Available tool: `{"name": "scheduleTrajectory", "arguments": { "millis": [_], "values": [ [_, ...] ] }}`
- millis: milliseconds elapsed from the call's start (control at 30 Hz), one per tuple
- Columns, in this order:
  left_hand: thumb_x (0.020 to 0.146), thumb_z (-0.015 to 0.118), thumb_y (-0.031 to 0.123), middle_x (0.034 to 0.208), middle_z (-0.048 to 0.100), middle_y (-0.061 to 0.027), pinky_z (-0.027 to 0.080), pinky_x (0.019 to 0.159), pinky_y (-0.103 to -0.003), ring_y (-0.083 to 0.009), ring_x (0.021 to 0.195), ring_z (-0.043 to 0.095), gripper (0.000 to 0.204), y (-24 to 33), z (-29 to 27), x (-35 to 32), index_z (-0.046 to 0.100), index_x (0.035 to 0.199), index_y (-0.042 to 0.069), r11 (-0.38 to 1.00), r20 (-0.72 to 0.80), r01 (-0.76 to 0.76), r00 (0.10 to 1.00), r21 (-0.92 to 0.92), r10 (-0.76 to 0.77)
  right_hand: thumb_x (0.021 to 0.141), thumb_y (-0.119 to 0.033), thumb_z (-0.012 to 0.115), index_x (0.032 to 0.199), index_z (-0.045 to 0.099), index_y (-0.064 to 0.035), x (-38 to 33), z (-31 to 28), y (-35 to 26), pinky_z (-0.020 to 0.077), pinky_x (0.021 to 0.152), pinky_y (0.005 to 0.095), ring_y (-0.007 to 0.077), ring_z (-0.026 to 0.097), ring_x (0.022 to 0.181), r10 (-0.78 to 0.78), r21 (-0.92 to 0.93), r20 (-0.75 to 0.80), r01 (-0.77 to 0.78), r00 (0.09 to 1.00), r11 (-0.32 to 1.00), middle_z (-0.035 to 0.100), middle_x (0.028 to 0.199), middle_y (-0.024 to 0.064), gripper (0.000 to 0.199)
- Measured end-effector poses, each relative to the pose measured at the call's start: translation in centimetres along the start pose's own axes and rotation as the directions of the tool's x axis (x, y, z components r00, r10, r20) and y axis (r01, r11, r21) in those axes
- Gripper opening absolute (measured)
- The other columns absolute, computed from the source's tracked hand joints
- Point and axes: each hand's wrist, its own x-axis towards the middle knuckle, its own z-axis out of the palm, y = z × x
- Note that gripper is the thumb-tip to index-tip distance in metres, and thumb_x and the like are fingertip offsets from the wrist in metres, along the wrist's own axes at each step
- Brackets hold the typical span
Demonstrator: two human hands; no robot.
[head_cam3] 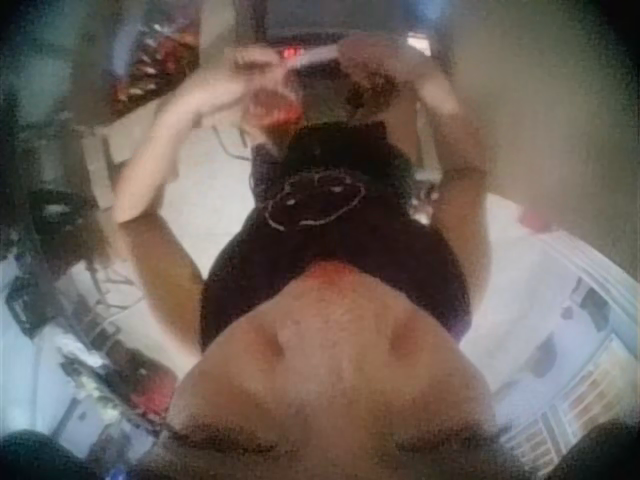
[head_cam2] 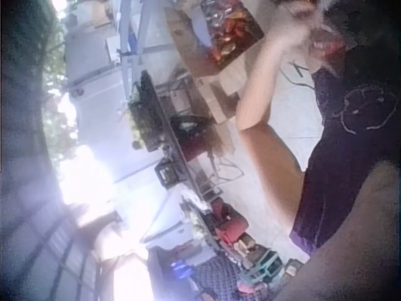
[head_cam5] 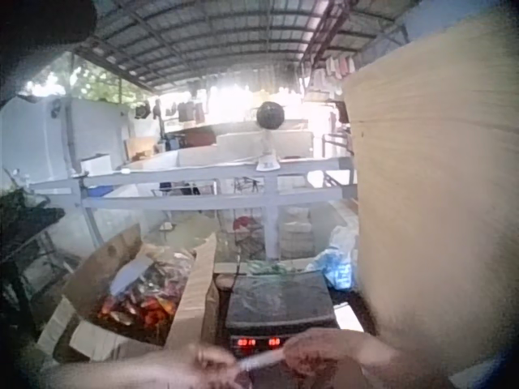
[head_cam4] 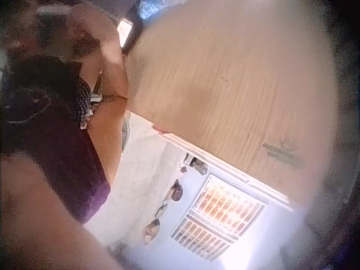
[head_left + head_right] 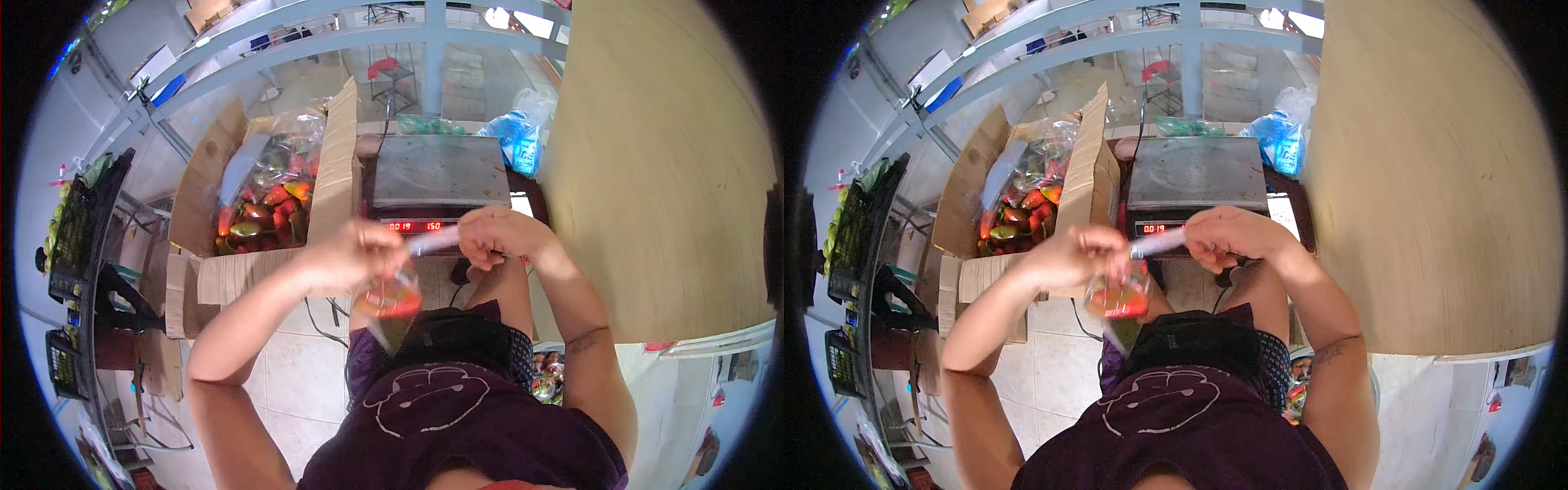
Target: The person puts peppers from a box into plastic bags by hand, weighs them on a digital scale, and ties the bags.
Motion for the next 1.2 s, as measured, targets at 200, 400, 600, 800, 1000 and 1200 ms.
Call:
{"name": "scheduleTrajectory", "arguments": {
  "millis": [200, 400, 600, 800, 1000, 1200],
  "values": [
    [0.087, 0.052, 0.013, 0.081, 0.054, -0.0018, 0.041, 0.072, -0.024, -0.0087, 0.078, 0.048, 0.011, 6.9, 1.1, 4.3, 0.056, 0.088, 0.003, 0.814, -0.413, -0.529, 0.815, -0.24, 0.408, 0.086, -0.027, 0.046, 0.067, 0.042, -0.0095, 0.3, 1.5, -1.2, 0.0258, 0.029, 0.021, 0.008, 0.035, 0.033, -0.402, 0.583, -0.132, 0.399, 0.906, 0.708, 0.037, 0.053, 0.0013, 0.026],
    [0.088, 0.05, 0.013, 0.088, 0.053, -0.0055, 0.038, 0.077, -0.027, -0.0134, 0.084, 0.047, 0.014, 9.3, 3.2, 3.1, 0.055, 0.089, -0.001, 0.681, -0.125, -0.733, 0.677, -0.014, 0.726, 0.089, -0.024, 0.046, 0.076, 0.049, -0.0046, -0.9, 3.3, -1.1, 0.0361, 0.043, 0.0218, 0.0097, 0.043, 0.047, -0.549, 0.29, -0.011, 0.528, 0.836, 0.798, 0.047, 0.061, 0.0052, 0.024],
    [0.083, 0.056, 0.004, 0.087, 0.058, -0.0025, 0.041, 0.074, -0.023, -0.009, 0.081, 0.051, 0.01, 6.6, 0.8, 2.1, 0.058, 0.092, -0.001, 0.933, -0.172, -0.342, 0.931, -0.108, 0.322, 0.088, -0.019, 0.048, 0.069, 0.05, -0.003, -0.8, 1.0, -3.5, 0.0345, 0.048, 0.0212, 0.0083, 0.045, 0.054, -0.574, -0.446, -0.162, 0.46, 0.802, 0.768, 0.047, 0.058, 0.0015, 0.025],
    [0.078, 0.064, 0.007, 0.079, 0.062, -0.0047, 0.045, 0.068, -0.024, -0.0102, 0.072, 0.056, 0.012, 2.7, -0.6, 4.2, 0.062, 0.087, -0.001, 0.883, -0.384, -0.324, 0.905, -0.341, 0.184, 0.089, -0.02, 0.046, 0.066, 0.049, -0.0041, 0.8, 0.5, -2.8, 0.03, 0.04, 0.0216, 0.0065, 0.04, 0.043, -0.391, -0.273, -0.329, 0.309, 0.86, 0.911, 0.044, 0.052, -0.0002, 0.028],
    [0.079, 0.063, 0.01, 0.077, 0.062, -0.004, 0.044, 0.064, -0.023, -0.0089, 0.069, 0.054, 0.014, 1.4, -1.8, 7.4, 0.063, 0.088, -0.001, 0.979, -0.504, -0.183, 0.856, -0.091, 0.113, 0.088, -0.023, 0.047, 0.068, 0.051, -0.0047, 2.3, -1.2, -1.8, 0.0287, 0.037, 0.0204, 0.0064, 0.039, 0.039, -0.225, -0.13, -0.459, 0.186, 0.86, 0.974, 0.044, 0.049, 0.0011, 0.027],
    [0.081, 0.058, 0.006, 0.077, 0.06, -0.0035, 0.043, 0.066, -0.022, -0.0078, 0.071, 0.052, 0.013, 7.3, 1.1, 7.4, 0.06, 0.089, -0.004, 0.8, -0.543, -0.494, 0.591, 0.341, 0.596, 0.091, -0.028, 0.042, 0.079, 0.048, -0.0051, 1.7, 2.1, -1.6, 0.0295, 0.035, 0.0231, 0.0117, 0.04, 0.039, -0.541, 0.657, -0.17, 0.504, 0.824, 0.561, 0.049, 0.064, 0.0046, 0.026]
  ]
}}
